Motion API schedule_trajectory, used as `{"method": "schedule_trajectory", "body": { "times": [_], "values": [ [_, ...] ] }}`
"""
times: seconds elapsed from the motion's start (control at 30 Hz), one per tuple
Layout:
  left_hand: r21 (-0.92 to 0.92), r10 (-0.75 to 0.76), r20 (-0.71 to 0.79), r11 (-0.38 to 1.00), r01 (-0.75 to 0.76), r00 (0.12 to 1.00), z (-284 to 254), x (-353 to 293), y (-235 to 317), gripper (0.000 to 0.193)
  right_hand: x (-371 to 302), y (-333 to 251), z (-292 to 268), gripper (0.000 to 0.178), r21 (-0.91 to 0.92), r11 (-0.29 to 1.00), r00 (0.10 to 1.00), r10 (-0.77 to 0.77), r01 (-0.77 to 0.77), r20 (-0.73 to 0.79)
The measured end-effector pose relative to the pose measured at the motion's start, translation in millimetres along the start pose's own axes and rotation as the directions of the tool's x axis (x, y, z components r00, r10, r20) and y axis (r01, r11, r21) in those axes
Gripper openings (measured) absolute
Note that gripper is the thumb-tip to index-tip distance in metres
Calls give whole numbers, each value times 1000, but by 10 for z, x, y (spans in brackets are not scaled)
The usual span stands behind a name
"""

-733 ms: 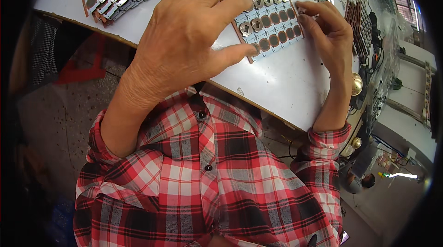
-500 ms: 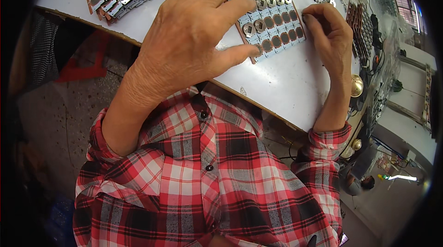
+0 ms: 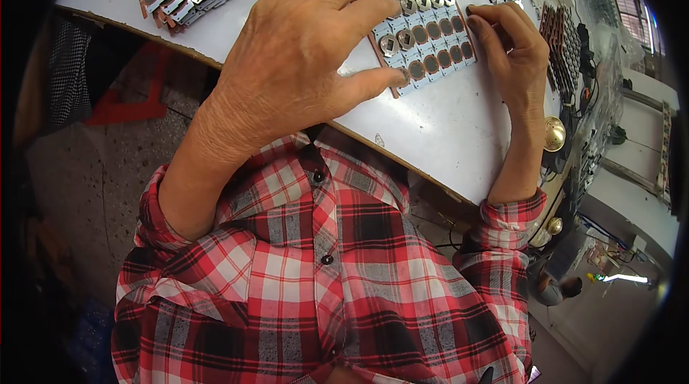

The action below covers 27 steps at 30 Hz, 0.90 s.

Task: Manually place small metal circular components into a grid template on a workshop table.

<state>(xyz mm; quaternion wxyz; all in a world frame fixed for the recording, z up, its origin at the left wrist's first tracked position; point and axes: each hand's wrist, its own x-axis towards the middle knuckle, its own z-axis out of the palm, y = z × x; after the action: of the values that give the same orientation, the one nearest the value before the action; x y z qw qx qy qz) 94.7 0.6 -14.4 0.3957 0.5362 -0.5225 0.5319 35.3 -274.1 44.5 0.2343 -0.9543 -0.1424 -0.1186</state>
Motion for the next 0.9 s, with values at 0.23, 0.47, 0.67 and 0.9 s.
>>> {"method": "schedule_trajectory", "body": {
  "times": [0.23,0.47,0.67,0.9],
  "values": [
    [60,-324,384,943,326,865,-231,343,184,57,-32,-406,34,17,575,748,935,340,-331,96],
    [166,-13,188,986,-18,982,-90,44,-11,57,-30,-710,127,16,574,738,935,278,-355,221],
    [187,-559,624,785,591,546,-396,519,300,57,-70,-703,156,14,502,819,960,210,-277,186],
    [188,-576,609,773,606,545,-345,522,342,60,-77,-633,190,18,528,813,969,186,-246,165]
  ]
}}
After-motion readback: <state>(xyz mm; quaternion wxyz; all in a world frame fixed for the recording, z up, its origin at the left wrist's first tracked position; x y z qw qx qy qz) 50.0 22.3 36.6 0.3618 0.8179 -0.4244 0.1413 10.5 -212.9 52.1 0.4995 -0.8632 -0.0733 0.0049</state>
